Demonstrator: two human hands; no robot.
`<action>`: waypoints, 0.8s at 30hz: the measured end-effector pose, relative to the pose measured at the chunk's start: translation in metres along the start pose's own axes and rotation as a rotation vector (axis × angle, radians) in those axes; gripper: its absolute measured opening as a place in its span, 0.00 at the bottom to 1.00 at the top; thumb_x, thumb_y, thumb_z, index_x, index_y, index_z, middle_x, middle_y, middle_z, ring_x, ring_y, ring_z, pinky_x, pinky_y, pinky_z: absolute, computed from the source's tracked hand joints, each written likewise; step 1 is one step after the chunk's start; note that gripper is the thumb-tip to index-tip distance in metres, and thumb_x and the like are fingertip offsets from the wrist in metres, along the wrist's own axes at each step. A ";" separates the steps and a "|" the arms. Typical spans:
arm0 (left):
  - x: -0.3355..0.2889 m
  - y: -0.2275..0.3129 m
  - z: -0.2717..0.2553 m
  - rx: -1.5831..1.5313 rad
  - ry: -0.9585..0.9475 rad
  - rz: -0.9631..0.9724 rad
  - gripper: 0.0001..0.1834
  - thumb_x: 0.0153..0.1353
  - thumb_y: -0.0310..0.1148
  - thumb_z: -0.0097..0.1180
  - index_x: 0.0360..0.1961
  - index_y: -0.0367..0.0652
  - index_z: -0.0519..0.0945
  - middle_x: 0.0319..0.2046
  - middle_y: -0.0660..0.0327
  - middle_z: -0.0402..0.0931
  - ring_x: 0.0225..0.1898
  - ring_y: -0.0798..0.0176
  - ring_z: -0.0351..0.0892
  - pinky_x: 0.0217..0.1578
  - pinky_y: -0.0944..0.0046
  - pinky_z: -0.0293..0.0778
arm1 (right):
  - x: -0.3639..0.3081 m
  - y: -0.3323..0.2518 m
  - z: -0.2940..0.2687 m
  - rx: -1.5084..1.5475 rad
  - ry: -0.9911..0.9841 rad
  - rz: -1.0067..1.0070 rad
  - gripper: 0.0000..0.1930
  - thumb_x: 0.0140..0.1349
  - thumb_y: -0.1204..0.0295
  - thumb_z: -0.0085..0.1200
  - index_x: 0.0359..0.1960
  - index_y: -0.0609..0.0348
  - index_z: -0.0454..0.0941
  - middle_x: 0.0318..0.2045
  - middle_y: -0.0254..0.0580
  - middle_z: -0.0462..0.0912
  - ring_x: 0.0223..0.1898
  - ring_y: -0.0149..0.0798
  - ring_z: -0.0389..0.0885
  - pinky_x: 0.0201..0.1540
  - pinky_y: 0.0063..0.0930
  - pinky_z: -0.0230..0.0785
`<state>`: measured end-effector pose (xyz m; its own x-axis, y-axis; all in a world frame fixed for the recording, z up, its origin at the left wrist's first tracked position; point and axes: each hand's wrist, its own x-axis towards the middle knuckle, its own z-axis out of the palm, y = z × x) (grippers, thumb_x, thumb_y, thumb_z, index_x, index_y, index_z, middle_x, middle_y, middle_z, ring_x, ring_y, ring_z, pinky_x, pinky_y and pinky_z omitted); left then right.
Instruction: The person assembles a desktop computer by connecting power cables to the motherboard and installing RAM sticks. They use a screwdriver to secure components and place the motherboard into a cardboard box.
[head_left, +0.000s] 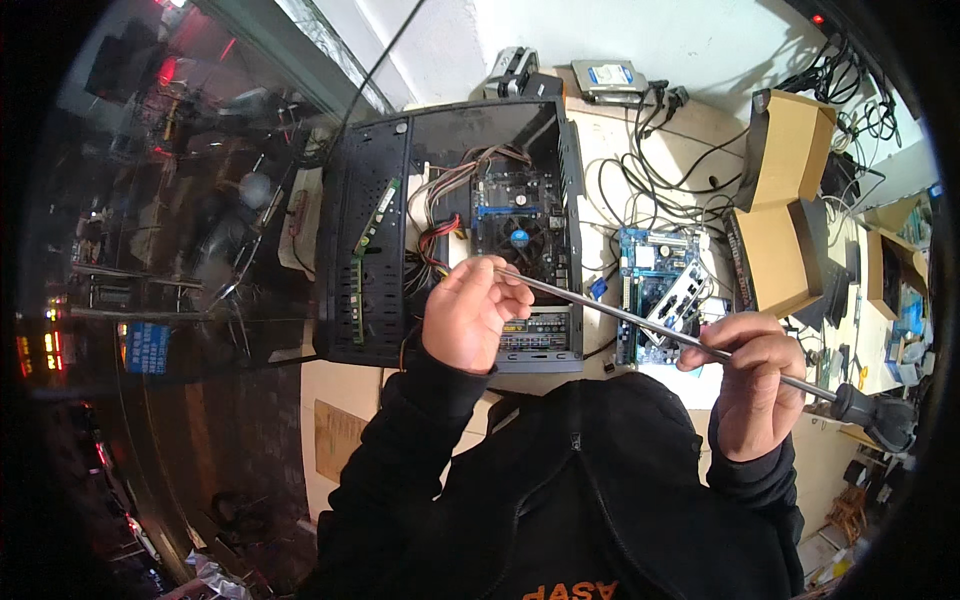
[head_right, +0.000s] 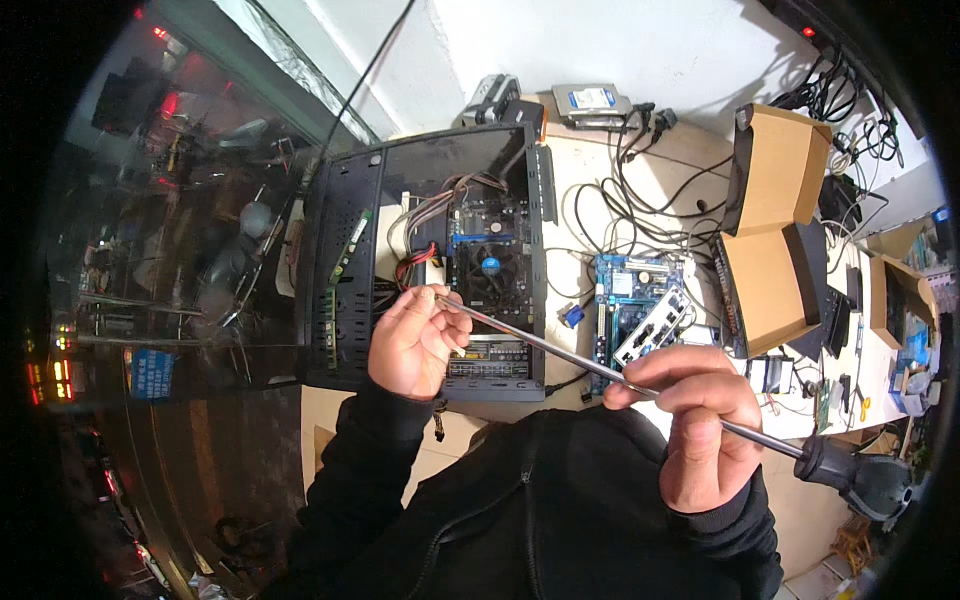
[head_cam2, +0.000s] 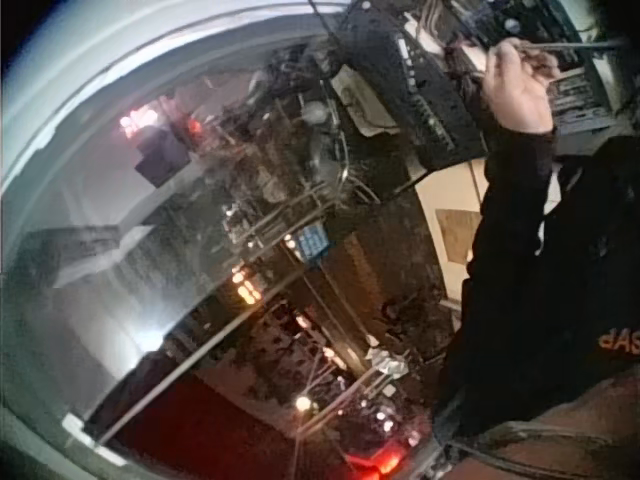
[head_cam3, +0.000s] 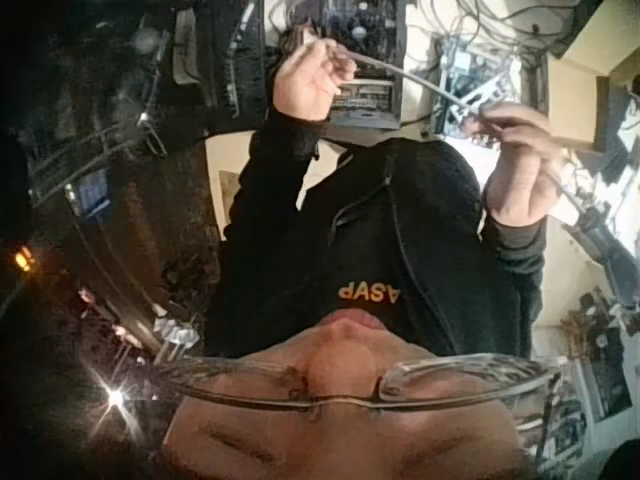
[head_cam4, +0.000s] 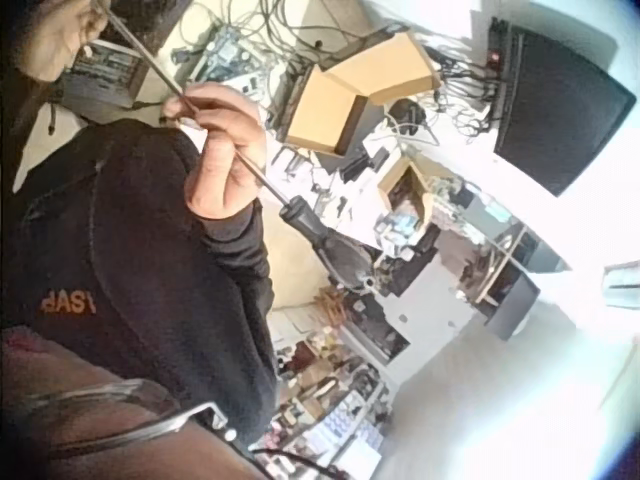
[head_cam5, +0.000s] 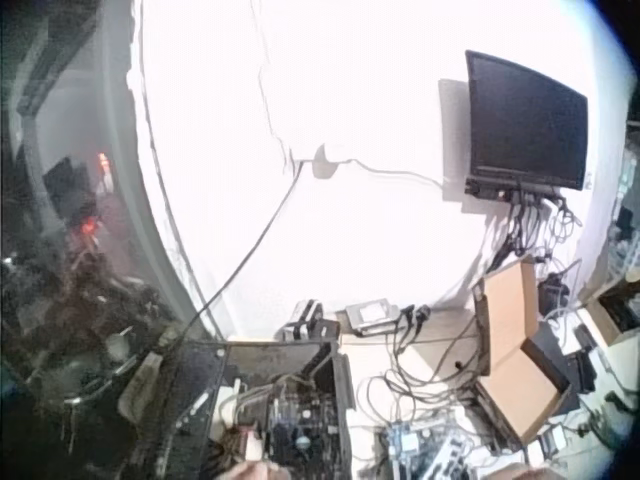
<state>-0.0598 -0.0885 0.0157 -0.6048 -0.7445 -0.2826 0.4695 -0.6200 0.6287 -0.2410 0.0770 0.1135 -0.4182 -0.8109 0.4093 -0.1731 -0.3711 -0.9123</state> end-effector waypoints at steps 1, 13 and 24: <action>0.005 0.003 -0.007 0.087 -0.015 -0.021 0.14 0.65 0.34 0.40 0.40 0.31 0.70 0.32 0.52 0.73 0.32 0.56 0.75 0.34 0.60 0.72 | 0.002 0.004 0.002 0.000 0.005 0.004 0.13 0.67 0.67 0.33 0.33 0.67 0.64 0.35 0.58 0.72 0.30 0.42 0.78 0.37 0.33 0.74; 0.143 -0.023 -0.122 1.409 0.307 -0.319 0.31 0.63 0.49 0.36 0.36 0.24 0.74 0.37 0.34 0.72 0.46 0.36 0.69 0.48 0.52 0.63 | 0.002 0.045 0.023 -0.326 -0.106 0.187 0.08 0.63 0.74 0.40 0.33 0.68 0.69 0.34 0.58 0.76 0.31 0.42 0.79 0.36 0.30 0.72; 0.157 -0.054 -0.144 1.564 0.341 -0.287 0.30 0.59 0.50 0.41 0.40 0.26 0.74 0.40 0.36 0.72 0.45 0.38 0.71 0.47 0.50 0.65 | 0.004 0.068 0.033 -0.443 -0.319 0.179 0.04 0.55 0.81 0.48 0.33 0.68 0.69 0.33 0.57 0.76 0.28 0.46 0.79 0.29 0.31 0.73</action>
<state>-0.0872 -0.2074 -0.1665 -0.2899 -0.8044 -0.5186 -0.8322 -0.0557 0.5516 -0.2253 0.0340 0.0537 -0.1977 -0.9656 0.1691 -0.5104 -0.0459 -0.8587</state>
